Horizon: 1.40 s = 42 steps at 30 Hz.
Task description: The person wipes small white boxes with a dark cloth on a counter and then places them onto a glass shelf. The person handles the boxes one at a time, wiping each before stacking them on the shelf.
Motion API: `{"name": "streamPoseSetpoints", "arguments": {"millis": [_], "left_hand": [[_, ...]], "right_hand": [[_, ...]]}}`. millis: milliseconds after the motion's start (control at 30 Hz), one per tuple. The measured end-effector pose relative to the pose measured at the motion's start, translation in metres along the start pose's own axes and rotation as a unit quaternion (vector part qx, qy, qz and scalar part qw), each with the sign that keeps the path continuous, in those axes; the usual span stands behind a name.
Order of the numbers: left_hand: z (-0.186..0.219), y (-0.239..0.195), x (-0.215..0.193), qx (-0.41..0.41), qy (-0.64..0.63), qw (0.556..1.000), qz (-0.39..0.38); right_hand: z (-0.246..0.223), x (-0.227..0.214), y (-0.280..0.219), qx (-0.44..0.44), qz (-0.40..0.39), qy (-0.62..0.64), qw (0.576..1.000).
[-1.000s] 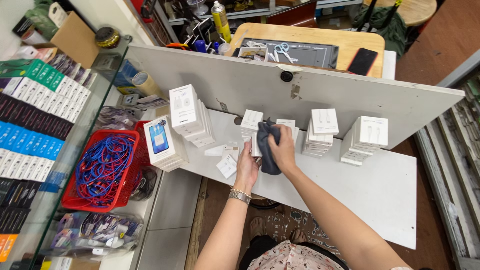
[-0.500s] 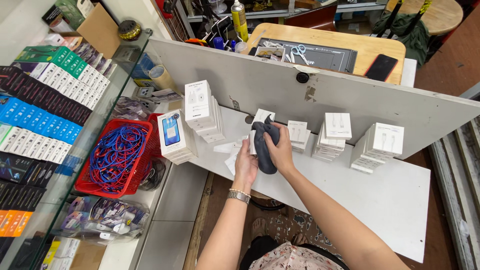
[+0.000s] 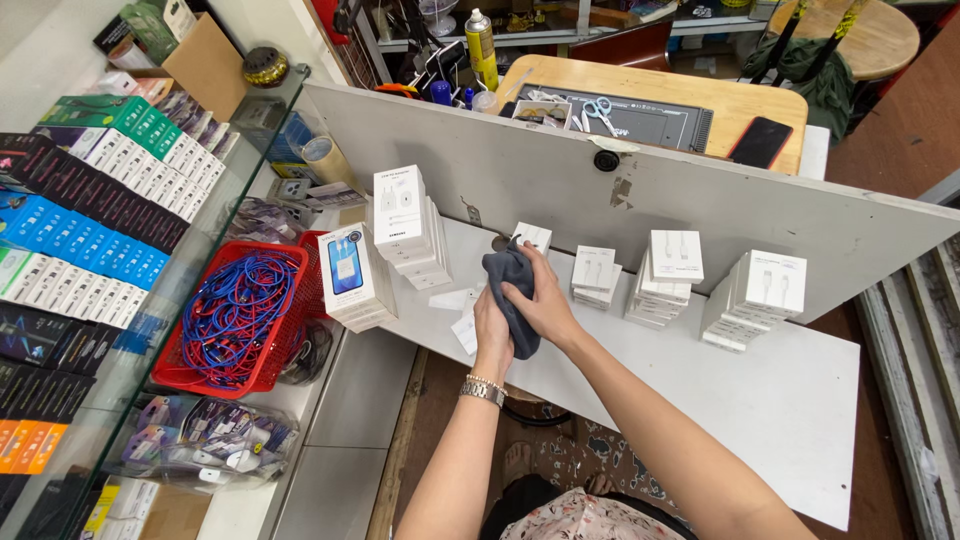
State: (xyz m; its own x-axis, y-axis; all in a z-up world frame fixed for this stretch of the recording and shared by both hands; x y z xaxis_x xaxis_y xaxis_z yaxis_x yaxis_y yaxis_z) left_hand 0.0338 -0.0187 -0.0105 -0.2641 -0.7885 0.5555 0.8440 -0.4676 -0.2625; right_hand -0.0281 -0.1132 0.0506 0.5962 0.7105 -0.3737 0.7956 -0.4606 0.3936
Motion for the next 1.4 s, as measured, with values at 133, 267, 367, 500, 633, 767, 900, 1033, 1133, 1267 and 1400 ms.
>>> {"name": "streamPoseSetpoints", "arguments": {"millis": [133,267,367,500,633,767,900,1033,1133,1267,1400], "left_hand": [[0.003,-0.007,0.009,0.025,0.052,0.998,-0.025],[0.005,-0.009,0.013,0.031,0.230,0.972,0.025],[0.001,-0.006,0.017,0.052,0.177,0.983,-0.001],[0.005,0.009,0.010,0.031,0.066,0.997,-0.027],[0.002,0.005,0.012,0.043,0.124,0.990,-0.045],[0.013,-0.010,0.018,0.006,0.264,0.963,-0.056],[0.053,-0.022,0.023,0.079,0.296,0.945,-0.112],[0.060,-0.036,0.037,0.151,0.459,0.872,-0.080],[0.060,-0.039,0.041,0.203,0.464,0.855,-0.109],[0.042,-0.013,0.016,0.066,0.169,0.982,-0.043],[0.010,0.017,-0.015,-0.057,-0.124,0.990,0.028]], "right_hand": [[0.005,-0.006,0.003,0.114,-0.008,-0.001,0.993],[0.017,-0.008,0.016,0.293,-0.026,-0.055,0.954],[0.020,-0.009,0.019,0.259,-0.004,-0.019,0.966],[0.003,-0.007,0.006,-0.101,0.024,0.072,0.992],[0.035,-0.006,0.003,0.094,0.040,0.016,0.995],[0.065,-0.022,0.012,0.263,0.099,0.112,0.953],[0.078,-0.027,0.007,0.383,0.047,0.505,0.772],[0.096,-0.015,0.000,0.444,-0.069,0.421,0.788],[0.112,-0.006,0.006,0.448,-0.020,0.424,0.786],[0.115,-0.014,-0.003,0.390,0.085,0.462,0.792],[0.084,-0.017,-0.011,0.345,0.147,0.460,0.805]]}}
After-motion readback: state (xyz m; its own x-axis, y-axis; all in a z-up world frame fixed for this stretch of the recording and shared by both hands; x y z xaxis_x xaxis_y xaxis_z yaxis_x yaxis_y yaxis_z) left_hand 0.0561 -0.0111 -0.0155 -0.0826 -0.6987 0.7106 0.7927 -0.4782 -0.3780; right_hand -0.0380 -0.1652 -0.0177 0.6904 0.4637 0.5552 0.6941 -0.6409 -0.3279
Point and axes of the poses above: each hand's wrist, its own y-axis towards the middle knuckle, its own x-axis out of the palm, z = x × y, the point moved 4 cm from there along y, towards the middle knuckle, and after that the axes turned 2 degrees about -y, right-handed, at the moved point
